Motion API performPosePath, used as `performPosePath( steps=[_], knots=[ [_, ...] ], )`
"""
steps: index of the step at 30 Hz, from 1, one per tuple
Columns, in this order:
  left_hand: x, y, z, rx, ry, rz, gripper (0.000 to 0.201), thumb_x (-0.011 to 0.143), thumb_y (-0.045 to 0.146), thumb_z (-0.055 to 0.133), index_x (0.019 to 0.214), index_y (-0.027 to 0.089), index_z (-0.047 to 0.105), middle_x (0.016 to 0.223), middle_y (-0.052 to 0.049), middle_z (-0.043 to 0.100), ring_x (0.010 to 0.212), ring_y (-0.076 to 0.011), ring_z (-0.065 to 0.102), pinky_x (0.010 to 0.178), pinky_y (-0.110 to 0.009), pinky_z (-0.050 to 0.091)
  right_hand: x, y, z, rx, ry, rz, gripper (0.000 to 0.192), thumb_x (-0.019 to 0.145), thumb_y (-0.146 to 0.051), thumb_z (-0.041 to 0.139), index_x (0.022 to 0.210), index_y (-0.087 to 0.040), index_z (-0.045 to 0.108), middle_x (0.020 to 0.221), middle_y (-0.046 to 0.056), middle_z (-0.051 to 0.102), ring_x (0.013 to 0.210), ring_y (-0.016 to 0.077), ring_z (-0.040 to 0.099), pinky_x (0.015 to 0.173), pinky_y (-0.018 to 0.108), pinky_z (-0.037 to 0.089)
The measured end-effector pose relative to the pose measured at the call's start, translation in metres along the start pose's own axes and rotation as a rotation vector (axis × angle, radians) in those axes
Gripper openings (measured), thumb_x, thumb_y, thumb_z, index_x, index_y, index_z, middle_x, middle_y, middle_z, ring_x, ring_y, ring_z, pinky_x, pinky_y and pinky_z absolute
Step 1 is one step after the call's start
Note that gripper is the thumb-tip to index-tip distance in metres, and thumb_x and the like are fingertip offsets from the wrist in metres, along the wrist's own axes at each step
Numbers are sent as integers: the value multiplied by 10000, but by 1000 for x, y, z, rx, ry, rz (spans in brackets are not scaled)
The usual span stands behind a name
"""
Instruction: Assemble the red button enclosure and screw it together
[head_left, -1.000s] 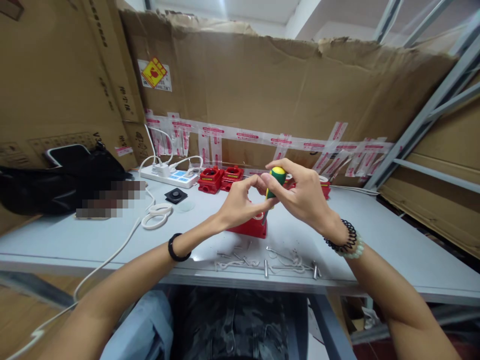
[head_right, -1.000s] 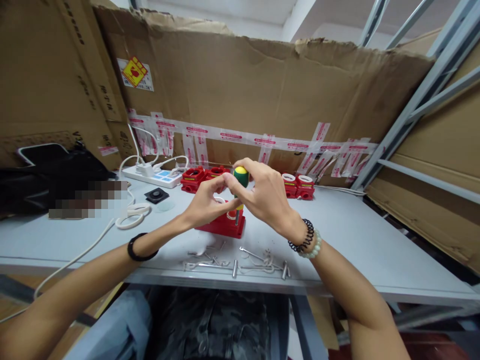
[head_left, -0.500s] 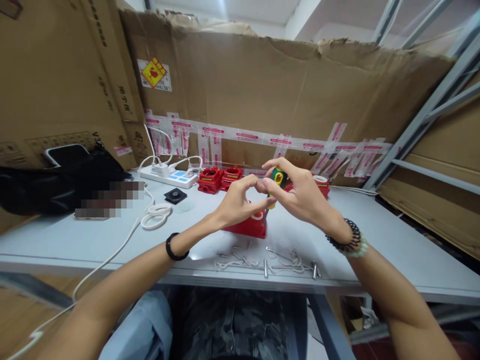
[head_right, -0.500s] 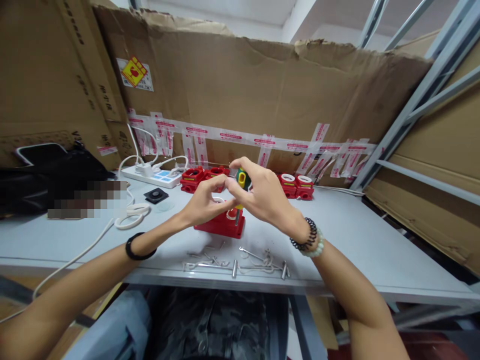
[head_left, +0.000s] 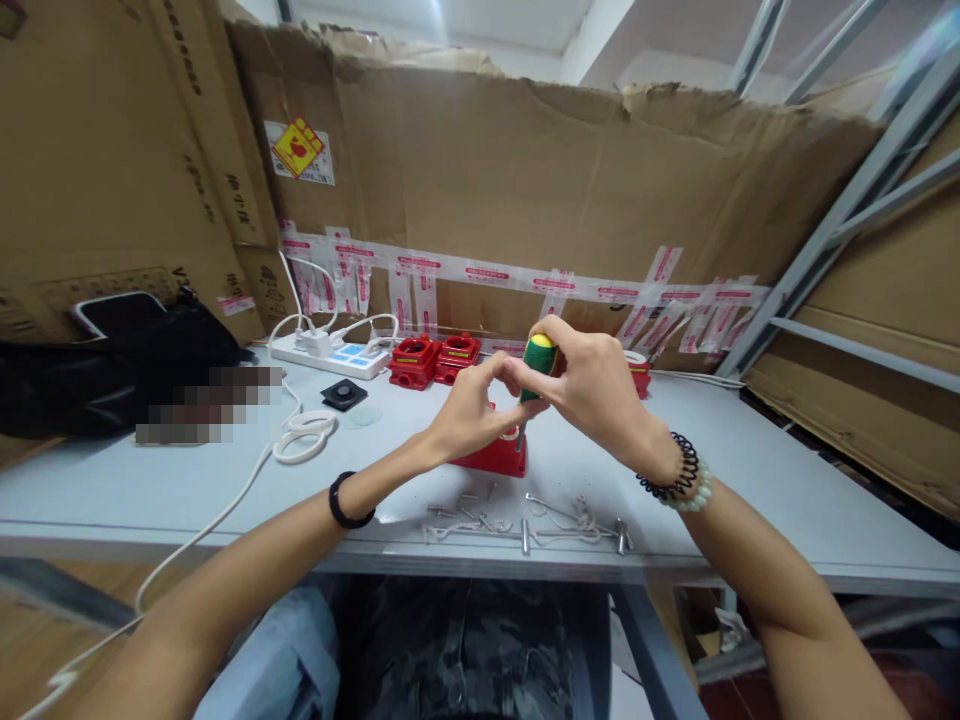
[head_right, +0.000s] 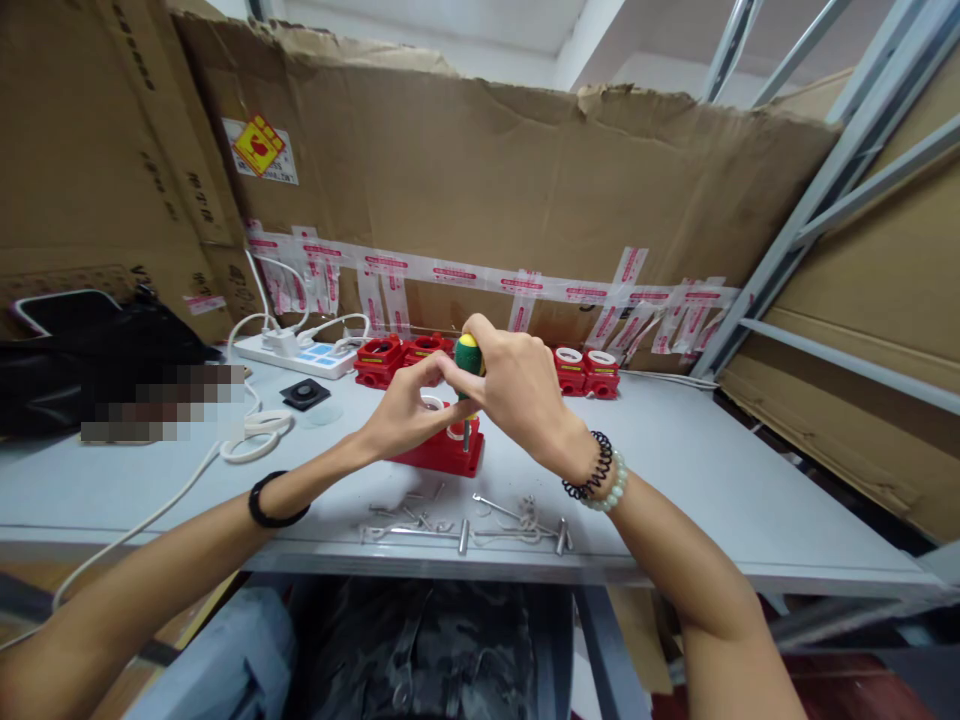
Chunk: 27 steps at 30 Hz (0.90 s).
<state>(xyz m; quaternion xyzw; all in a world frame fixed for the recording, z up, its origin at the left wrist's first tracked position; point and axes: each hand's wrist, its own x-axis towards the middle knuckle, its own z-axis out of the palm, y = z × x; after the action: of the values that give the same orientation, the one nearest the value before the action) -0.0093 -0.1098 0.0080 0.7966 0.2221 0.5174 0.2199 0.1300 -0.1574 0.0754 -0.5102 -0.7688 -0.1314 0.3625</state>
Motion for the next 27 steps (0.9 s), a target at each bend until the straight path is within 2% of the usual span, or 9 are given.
performPosePath(
  steps=[3, 6, 8, 10, 11, 14, 18, 22, 27],
  knots=[
    [1, 2, -2, -30, -37, 2, 228, 777, 343, 658, 789, 166, 515, 761, 5, 604, 716, -124, 570, 656, -246, 450, -1, 4, -8, 121, -121, -47, 302, 826, -439, 587, 1008, -198, 593, 727, 0, 639, 606, 129, 550, 570, 252, 391],
    [2, 1, -12, -33, -187, -58, 256, 810, 403, 606, 888, 167, 542, 888, -22, 625, 817, -158, 598, 621, -234, 460, -2, 12, -18, 304, -285, -137, 344, 870, -320, 539, 1202, -231, 515, 977, 32, 653, 789, 149, 605, 676, 266, 455],
    [3, -5, -24, 18, -344, -69, 375, 785, 449, 626, 1044, 191, 543, 1084, -52, 603, 971, -203, 583, 660, -252, 485, 0, 16, -22, 405, -350, -162, 340, 873, -292, 533, 1207, -233, 512, 1056, 48, 633, 867, 163, 611, 729, 288, 481],
    [2, -16, -38, 131, -518, -64, 626, 689, 484, 712, 1211, 229, 479, 1261, -77, 523, 1106, -247, 528, 787, -306, 494, 3, 19, -21, 502, -382, -152, 314, 863, -304, 552, 1165, -220, 532, 1046, 51, 626, 878, 167, 614, 763, 311, 500],
    [2, -23, -44, 203, -605, -88, 729, 643, 490, 746, 1261, 242, 449, 1288, -84, 507, 1134, -264, 514, 847, -336, 479, 4, 20, -20, 549, -392, -143, 306, 855, -311, 566, 1144, -214, 540, 1023, 49, 625, 873, 165, 615, 776, 320, 507],
    [1, -42, -57, 349, -778, -204, 763, 642, 486, 745, 1292, 241, 427, 1298, -89, 511, 1161, -279, 505, 940, -378, 427, 6, 22, -13, 652, -400, -122, 304, 830, -315, 598, 1108, -205, 547, 946, 35, 617, 840, 155, 609, 776, 328, 521],
    [0, -52, -58, 383, -824, -263, 772, 658, 525, 718, 1298, 231, 402, 1312, -97, 512, 1153, -279, 519, 907, -353, 436, 5, 18, -8, 568, -313, -94, 264, 812, -305, 618, 1039, -195, 544, 861, 19, 613, 732, 137, 593, 676, 297, 507],
    [-1, -53, -56, 413, -809, -229, 737, 667, 552, 700, 1265, 219, 428, 1288, -110, 530, 1123, -284, 538, 859, -335, 445, 3, 7, -2, 326, -176, -37, 224, 783, -311, 643, 899, -196, 492, 699, -13, 594, 573, 115, 529, 550, 271, 425],
    [-3, -54, -55, 455, -754, -210, 752, 690, 600, 658, 1294, 233, 401, 1285, -112, 539, 1118, -275, 549, 867, -338, 431, 6, 3, 14, 44, 32, 24, 241, 767, -324, 629, 844, -200, 437, 598, -37, 513, 477, 97, 399, 492, 268, 324]
  ],
)
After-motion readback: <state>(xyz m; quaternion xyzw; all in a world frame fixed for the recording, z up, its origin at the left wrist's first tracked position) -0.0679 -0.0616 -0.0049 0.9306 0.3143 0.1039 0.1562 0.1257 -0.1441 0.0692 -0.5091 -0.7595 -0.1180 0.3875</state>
